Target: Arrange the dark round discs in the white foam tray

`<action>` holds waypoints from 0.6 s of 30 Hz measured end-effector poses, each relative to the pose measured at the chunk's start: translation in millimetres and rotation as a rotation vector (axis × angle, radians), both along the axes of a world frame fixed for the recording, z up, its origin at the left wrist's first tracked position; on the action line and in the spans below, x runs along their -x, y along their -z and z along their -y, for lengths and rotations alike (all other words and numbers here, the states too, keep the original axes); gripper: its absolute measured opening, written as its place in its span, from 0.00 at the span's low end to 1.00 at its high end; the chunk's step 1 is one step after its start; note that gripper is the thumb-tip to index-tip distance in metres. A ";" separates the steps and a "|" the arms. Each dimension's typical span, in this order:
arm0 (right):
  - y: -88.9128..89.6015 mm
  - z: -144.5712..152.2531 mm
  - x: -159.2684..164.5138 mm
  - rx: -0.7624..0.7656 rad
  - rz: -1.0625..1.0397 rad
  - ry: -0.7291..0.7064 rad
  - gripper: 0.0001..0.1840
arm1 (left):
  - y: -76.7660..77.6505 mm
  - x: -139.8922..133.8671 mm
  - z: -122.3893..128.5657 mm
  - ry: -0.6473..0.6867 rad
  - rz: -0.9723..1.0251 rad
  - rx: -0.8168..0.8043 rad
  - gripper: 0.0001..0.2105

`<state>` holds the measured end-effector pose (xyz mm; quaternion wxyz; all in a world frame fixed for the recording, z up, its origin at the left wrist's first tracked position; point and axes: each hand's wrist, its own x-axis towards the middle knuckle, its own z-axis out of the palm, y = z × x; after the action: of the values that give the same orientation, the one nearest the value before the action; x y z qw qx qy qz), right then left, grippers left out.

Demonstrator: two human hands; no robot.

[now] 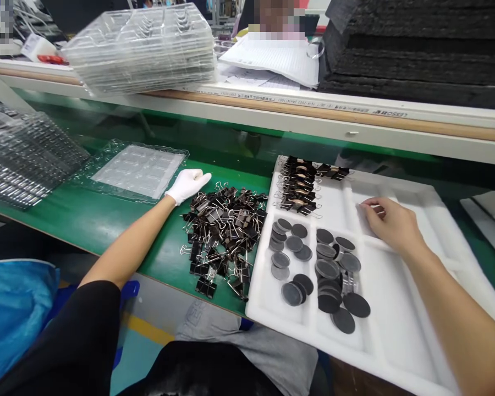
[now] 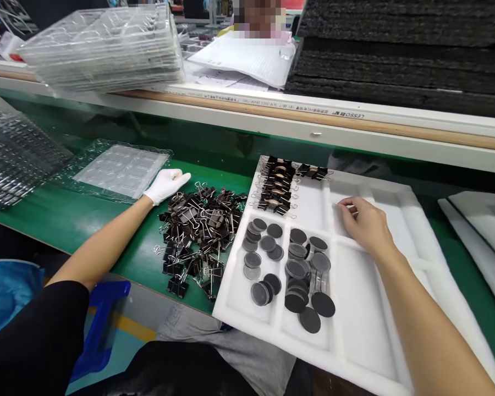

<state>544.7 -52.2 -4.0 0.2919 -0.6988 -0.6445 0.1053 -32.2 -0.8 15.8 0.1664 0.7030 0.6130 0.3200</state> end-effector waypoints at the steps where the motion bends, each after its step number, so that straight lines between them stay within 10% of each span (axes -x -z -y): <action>1: -0.9 3.0 0.4 0.002 -0.018 0.034 0.05 | 0.3 0.5 -0.3 -0.002 -0.001 -0.002 0.25; 9: -15.0 14.9 16.8 -0.165 -0.309 0.070 0.09 | 4.2 6.0 -4.6 0.006 -0.007 -0.013 0.25; 18: -64.3 -86.5 40.5 -0.383 -1.018 0.246 0.14 | 3.6 1.3 -1.7 0.019 -0.012 -0.009 0.25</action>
<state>504.3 34.3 60.3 0.6983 -0.5643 -0.3435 0.2757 -33.4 1.0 12.3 0.1627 0.7115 0.6056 0.3170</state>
